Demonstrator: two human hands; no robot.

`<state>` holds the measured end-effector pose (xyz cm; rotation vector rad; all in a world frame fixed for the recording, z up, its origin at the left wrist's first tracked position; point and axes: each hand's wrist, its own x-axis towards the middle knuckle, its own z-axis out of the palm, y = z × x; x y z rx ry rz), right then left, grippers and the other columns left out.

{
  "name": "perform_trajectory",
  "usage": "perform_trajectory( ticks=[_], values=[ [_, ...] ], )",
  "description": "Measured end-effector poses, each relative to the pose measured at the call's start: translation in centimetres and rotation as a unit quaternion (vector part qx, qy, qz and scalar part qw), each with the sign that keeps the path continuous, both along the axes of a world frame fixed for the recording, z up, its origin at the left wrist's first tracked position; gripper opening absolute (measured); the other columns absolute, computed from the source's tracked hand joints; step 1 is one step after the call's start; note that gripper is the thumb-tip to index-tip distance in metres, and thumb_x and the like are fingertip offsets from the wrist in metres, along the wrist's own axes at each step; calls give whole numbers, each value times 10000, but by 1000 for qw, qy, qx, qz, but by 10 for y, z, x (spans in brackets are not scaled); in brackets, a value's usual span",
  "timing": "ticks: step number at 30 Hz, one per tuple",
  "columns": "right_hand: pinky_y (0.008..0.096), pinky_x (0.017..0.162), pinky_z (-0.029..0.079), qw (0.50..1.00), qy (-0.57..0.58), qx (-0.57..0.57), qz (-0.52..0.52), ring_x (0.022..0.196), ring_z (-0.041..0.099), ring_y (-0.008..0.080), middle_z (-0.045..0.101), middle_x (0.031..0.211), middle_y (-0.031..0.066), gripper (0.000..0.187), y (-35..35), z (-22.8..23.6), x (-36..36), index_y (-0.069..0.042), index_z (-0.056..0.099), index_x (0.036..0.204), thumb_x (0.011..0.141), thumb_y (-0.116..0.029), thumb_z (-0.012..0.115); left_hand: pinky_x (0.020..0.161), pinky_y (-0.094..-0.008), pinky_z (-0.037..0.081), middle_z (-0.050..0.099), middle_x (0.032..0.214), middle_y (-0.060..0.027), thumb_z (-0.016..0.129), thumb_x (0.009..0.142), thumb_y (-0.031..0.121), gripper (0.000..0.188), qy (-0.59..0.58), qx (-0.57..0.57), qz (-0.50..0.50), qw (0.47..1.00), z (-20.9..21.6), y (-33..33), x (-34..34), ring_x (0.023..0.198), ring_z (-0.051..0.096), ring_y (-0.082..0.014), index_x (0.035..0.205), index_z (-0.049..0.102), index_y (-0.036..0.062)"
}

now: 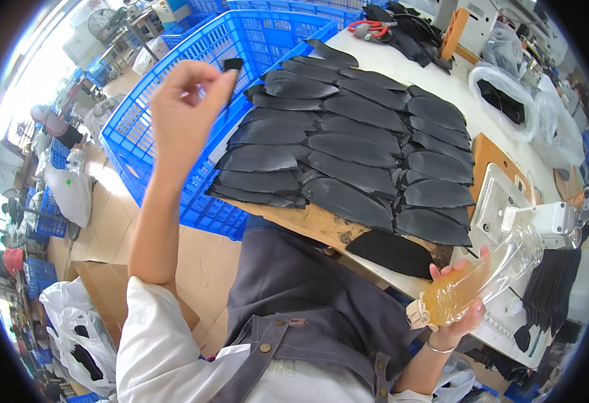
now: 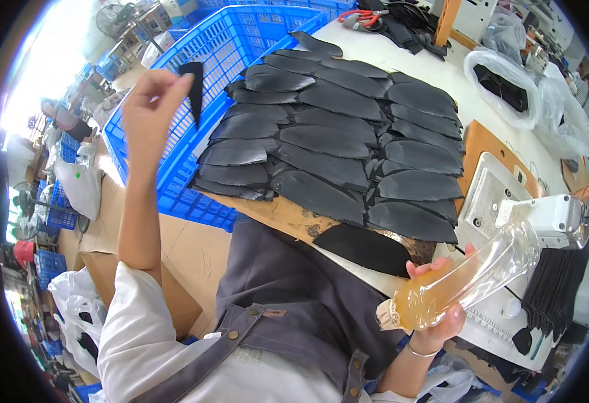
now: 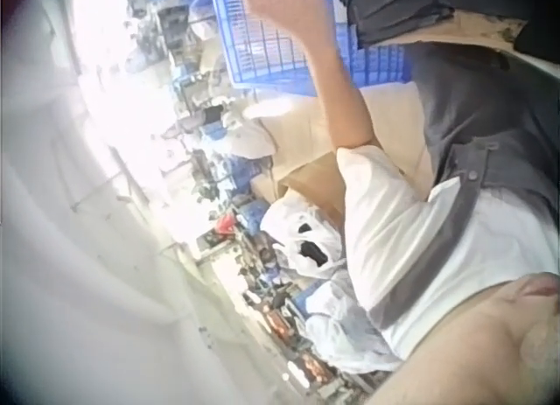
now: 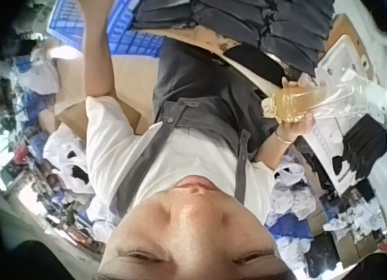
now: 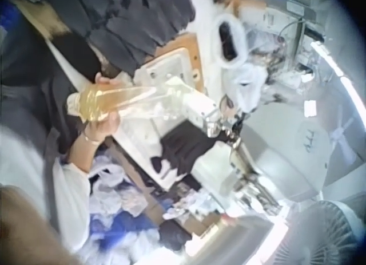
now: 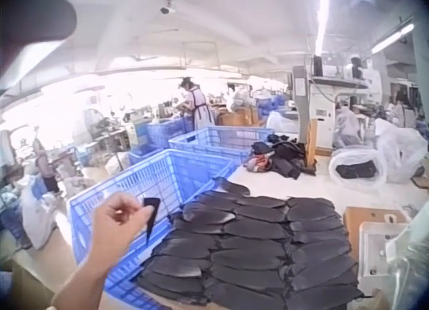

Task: Applying glue to shoe components and stacking them.

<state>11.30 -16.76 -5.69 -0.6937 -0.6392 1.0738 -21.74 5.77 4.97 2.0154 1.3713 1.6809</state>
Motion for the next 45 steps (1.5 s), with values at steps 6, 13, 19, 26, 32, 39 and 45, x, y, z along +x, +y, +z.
perform_trajectory(
  ticks=[6,13,19,26,32,39,45],
  values=[
    [501,953,448,1000,3,2,9,973,575,260,479,1070,132,947,1,-1,-1,-107,82,1462,760,-355,668,549,-271,400,599,663,-16,716,759,230,192,134,27,53,989,-26,43,13,583,503,-98,753,624,60],
    [502,943,457,1000,7,7,9,977,572,263,476,1063,132,950,1,0,1,-102,76,1462,762,-350,669,555,-266,408,610,648,-13,726,743,256,220,81,-5,80,993,-7,71,-14,584,499,-95,743,642,53],
    [508,946,454,1000,9,13,-1,980,574,269,475,1062,141,943,0,0,1,-104,75,1462,765,-337,666,613,-341,458,630,697,-63,694,754,248,180,210,-66,-28,975,-42,63,21,670,601,-225,754,642,76],
    [516,951,447,999,40,12,20,983,576,273,478,1063,141,947,1,-3,3,-111,71,1463,758,-325,667,645,-354,464,611,736,-62,723,730,217,172,341,-119,-151,920,-47,64,26,737,604,-238,731,621,79],
    [518,946,451,999,30,16,10,986,572,278,473,1075,139,947,-2,-3,4,-113,74,1464,759,-340,663,622,-383,443,579,723,-59,766,675,367,392,379,-45,-22,924,-40,47,35,732,577,-267,670,516,64],
    [492,927,453,995,-3,96,-23,1039,515,283,449,1121,136,930,5,11,-6,-106,92,1461,777,-387,656,637,-335,456,596,883,-44,762,656,180,358,279,153,-382,868,-80,-66,59,775,568,-207,981,661,69],
    [458,901,450,925,-327,58,-184,981,557,325,479,1117,182,983,42,43,-55,-92,83,1446,752,-452,678,715,-317,480,615,1043,-61,655,648,103,329,285,205,-350,868,-127,-80,56,882,566,-210,972,656,46]
  ],
)
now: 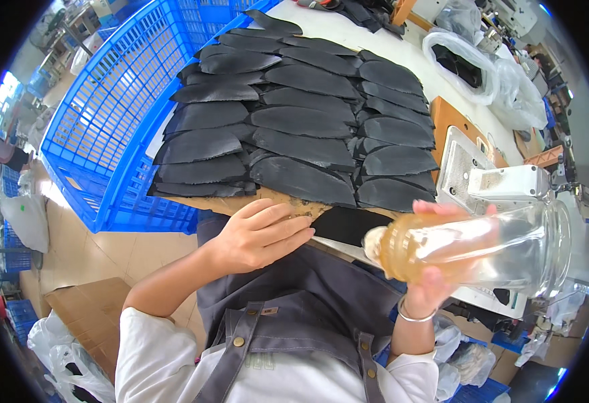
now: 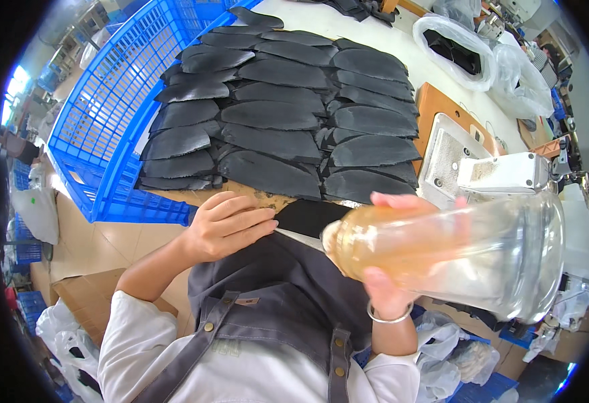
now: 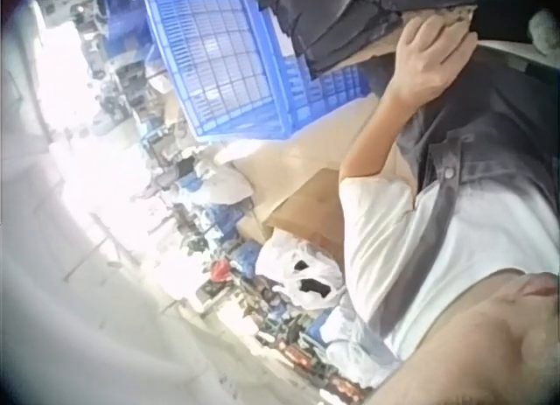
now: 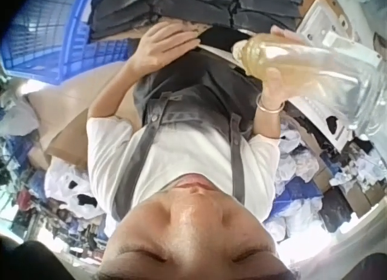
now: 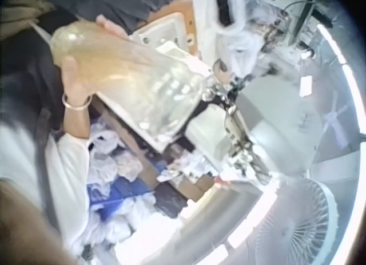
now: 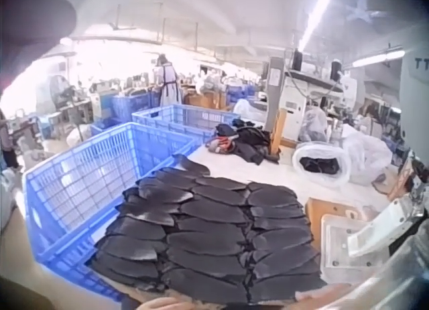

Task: Applying glue to shoe components and stacking them.

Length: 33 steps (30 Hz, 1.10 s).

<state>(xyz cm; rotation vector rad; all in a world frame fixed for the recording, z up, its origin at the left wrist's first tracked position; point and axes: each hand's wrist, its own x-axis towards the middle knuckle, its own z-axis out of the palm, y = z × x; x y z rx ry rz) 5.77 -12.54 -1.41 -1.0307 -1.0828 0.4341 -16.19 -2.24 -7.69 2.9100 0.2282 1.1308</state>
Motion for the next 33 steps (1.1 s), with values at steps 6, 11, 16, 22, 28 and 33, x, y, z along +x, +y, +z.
perform_trajectory(
  ticks=[6,11,16,22,28,33],
  values=[
    [398,864,473,957,-263,-7,121,965,572,313,506,1091,214,1101,30,-4,-14,-75,54,1430,666,-305,812,698,-306,509,617,982,-66,645,593,77,285,-88,-2,-16,996,-14,3,3,869,577,-207,873,663,24],
    [387,883,463,948,-270,-77,148,1026,541,302,484,1126,209,1113,31,-9,-30,-74,13,1437,673,-264,799,699,-294,513,567,868,-51,653,571,77,244,-119,-8,-27,992,-17,4,7,847,581,-194,807,652,16],
    [373,860,447,963,-237,-111,67,986,542,299,493,1115,204,1044,31,-4,-45,-68,35,1436,704,-268,752,698,-286,511,551,880,-47,655,561,76,234,-111,15,-33,993,-22,8,7,821,581,-193,787,639,17],
    [364,859,457,973,-221,-51,-43,997,527,273,505,1110,205,879,20,-14,-6,-17,159,1389,736,-193,720,700,-288,515,537,866,-41,662,558,54,228,-127,23,-31,991,-23,7,11,817,582,-188,780,624,20],
    [419,919,451,918,-323,-112,-201,1010,557,294,515,1108,220,816,-26,-7,31,-22,173,1392,771,-165,681,641,-291,527,567,843,-36,698,589,48,216,-114,16,-22,993,-23,7,7,792,604,-209,803,670,62],
    [391,881,470,947,-245,17,-206,977,565,298,516,1095,231,811,-20,14,9,-29,174,1393,773,-212,663,642,-301,526,577,848,-39,689,595,61,227,-98,16,-33,995,-19,7,7,795,608,-213,821,665,57]
  ],
)
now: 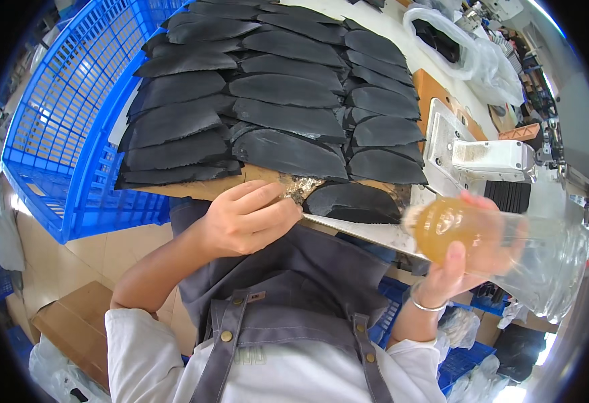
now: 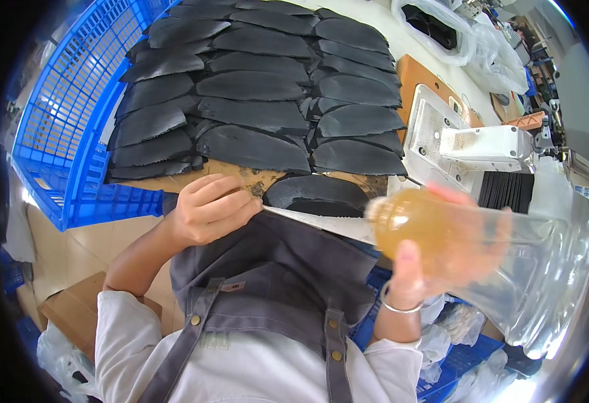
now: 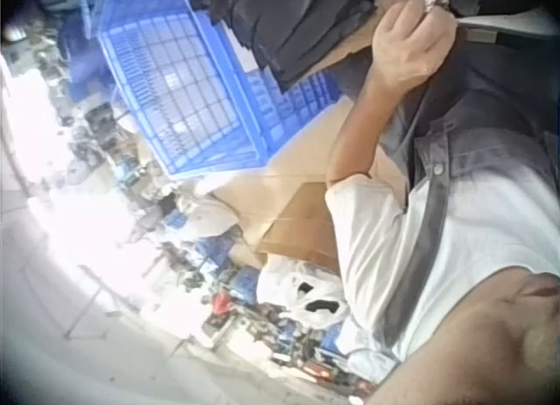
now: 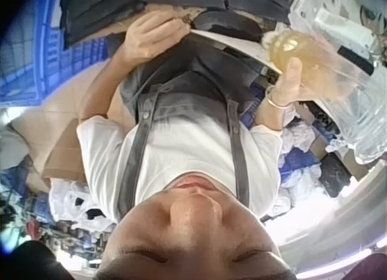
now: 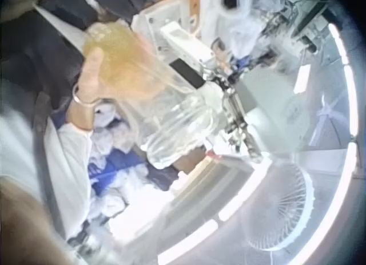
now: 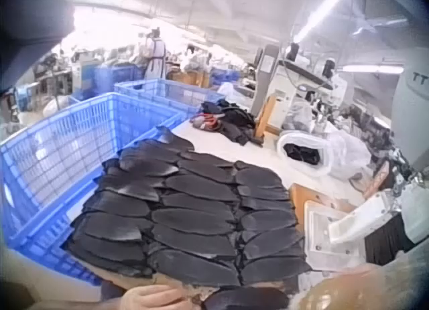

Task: Applying glue to shoe components and stacking them.

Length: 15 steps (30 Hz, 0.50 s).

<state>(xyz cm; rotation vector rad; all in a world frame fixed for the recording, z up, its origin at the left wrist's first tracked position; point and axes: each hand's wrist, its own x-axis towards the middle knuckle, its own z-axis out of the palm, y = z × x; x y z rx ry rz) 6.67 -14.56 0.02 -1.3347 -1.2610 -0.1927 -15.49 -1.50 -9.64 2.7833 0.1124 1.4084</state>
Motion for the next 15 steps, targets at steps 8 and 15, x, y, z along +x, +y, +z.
perform_trajectory(
  ticks=[8,15],
  values=[
    [340,832,463,939,-206,-210,181,929,587,273,547,1058,209,846,30,0,-22,4,279,1311,673,-269,763,651,-299,503,557,871,-47,662,564,79,249,7,-49,-17,999,13,-3,2,831,595,-209,808,650,31],
    [341,860,474,976,-129,-171,-26,998,546,249,515,1157,190,732,-15,-29,31,17,301,1320,739,-162,709,644,-313,507,550,840,-47,715,615,65,192,32,-14,14,999,16,-3,2,771,597,-210,784,628,37]
  ],
)
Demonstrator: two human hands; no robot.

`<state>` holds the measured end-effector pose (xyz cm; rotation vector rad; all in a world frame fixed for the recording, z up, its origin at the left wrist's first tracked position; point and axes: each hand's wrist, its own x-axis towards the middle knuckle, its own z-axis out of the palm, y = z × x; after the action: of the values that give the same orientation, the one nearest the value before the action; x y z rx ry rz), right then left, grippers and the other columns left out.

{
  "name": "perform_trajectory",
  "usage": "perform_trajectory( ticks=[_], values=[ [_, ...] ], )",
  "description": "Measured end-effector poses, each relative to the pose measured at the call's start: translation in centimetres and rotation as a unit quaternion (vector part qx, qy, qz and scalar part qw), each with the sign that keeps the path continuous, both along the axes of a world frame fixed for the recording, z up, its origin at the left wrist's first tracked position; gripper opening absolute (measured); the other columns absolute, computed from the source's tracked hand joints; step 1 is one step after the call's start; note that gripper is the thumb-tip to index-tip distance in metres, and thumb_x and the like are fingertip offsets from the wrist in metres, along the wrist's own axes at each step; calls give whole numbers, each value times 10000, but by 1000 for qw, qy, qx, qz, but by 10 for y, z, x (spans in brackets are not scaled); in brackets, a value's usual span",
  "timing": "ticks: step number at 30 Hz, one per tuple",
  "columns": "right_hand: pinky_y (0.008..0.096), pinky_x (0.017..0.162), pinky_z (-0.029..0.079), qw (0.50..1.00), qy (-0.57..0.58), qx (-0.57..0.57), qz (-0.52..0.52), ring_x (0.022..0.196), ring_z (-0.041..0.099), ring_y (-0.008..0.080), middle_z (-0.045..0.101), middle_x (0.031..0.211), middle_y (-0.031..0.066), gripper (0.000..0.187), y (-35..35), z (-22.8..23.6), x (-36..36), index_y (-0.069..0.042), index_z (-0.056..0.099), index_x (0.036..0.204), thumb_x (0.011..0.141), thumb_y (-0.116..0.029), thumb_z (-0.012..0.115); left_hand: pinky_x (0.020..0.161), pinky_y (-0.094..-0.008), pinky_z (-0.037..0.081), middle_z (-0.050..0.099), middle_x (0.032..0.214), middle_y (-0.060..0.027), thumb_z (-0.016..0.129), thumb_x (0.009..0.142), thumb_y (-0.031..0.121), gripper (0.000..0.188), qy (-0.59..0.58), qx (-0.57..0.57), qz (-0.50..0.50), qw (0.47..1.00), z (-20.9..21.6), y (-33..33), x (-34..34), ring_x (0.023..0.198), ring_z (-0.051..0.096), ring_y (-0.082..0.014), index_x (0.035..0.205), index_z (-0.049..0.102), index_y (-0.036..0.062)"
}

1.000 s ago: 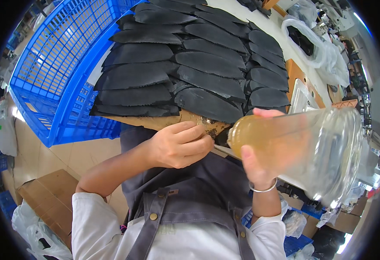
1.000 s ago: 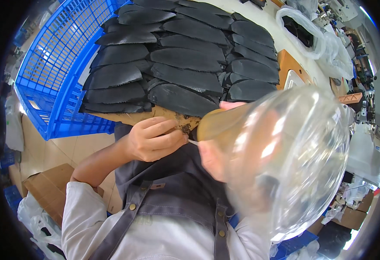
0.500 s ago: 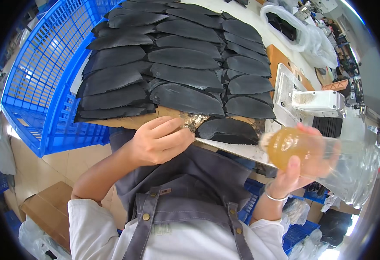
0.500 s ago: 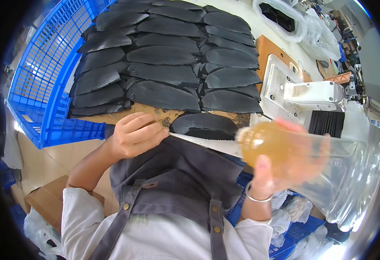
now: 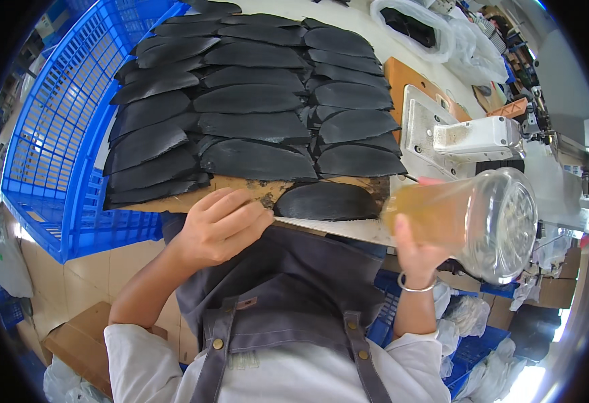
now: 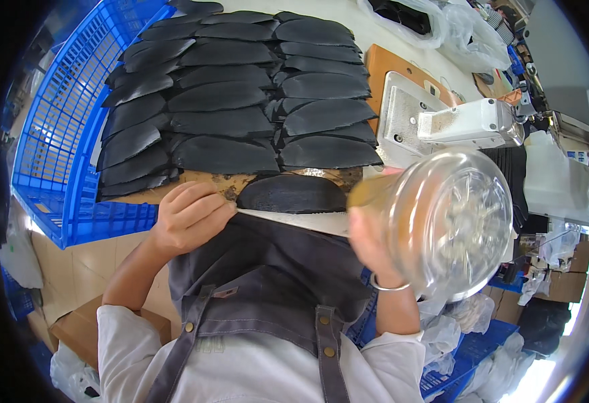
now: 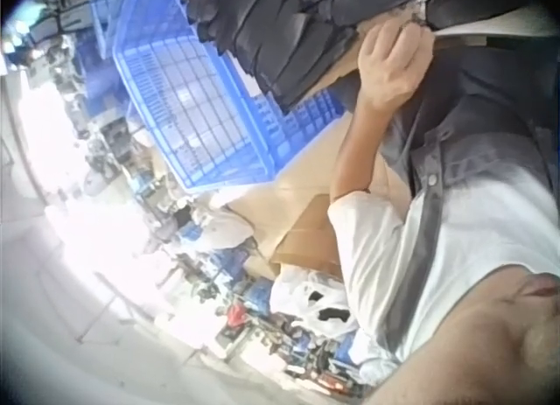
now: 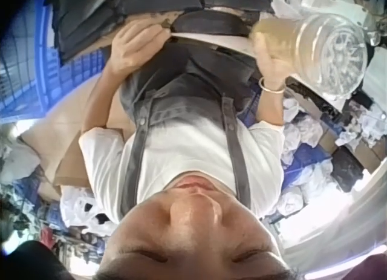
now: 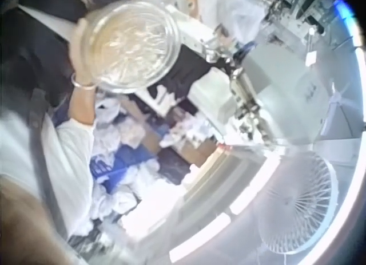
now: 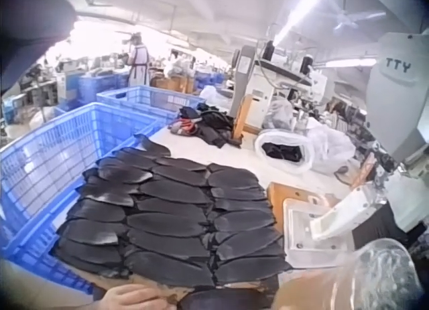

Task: Applying glue to shoe components and stacking them.

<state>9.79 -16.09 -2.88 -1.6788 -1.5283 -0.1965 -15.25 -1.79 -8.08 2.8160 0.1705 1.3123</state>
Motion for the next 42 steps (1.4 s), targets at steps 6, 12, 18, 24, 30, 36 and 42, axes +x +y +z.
perform_trajectory(
  ticks=[6,12,18,24,30,36,42],
  values=[
    [479,943,430,909,292,294,-40,1125,507,356,512,1190,199,668,-20,-6,47,-81,301,1382,812,-226,618,565,-296,463,551,777,-45,775,610,195,270,46,-118,29,991,32,-10,22,684,556,-212,692,556,62],
    [515,991,391,645,696,303,93,1157,490,361,518,1199,199,481,-15,-36,64,-89,441,1275,880,-352,517,636,-323,432,480,840,-35,774,611,226,374,152,-203,-32,967,55,-27,78,764,489,-214,846,519,86],
    [499,1015,359,564,766,257,172,1155,488,333,535,1197,179,526,-17,-44,70,-19,462,1247,883,-395,514,655,-340,429,491,815,-47,782,627,182,343,198,-236,-21,951,54,-25,109,760,495,-241,836,529,81],
    [492,1001,372,547,778,261,163,1143,486,326,540,1169,164,517,-17,-43,70,-29,463,1246,883,-393,515,647,-346,420,495,783,-62,764,685,173,284,202,-259,-16,944,54,-19,109,748,492,-258,803,533,59],
    [503,1011,359,556,775,251,165,1134,493,325,511,1170,164,558,-17,-39,68,-39,416,1294,879,-398,517,626,-351,437,518,728,-58,722,724,125,200,179,-321,-21,930,51,-16,106,703,523,-247,746,540,46],
    [565,1020,330,566,723,176,355,1105,511,322,458,1186,162,824,-15,-28,45,-113,151,1452,819,-417,583,618,-340,444,534,702,-65,686,741,84,131,171,-409,-6,897,56,-14,102,672,546,-229,735,566,31],
    [520,924,452,623,730,92,264,967,603,373,536,1108,199,905,-4,-23,8,-88,151,1442,733,-337,657,566,-262,397,529,709,-23,697,757,68,137,86,-481,33,872,65,-14,79,623,490,-122,757,564,33]
  ],
)
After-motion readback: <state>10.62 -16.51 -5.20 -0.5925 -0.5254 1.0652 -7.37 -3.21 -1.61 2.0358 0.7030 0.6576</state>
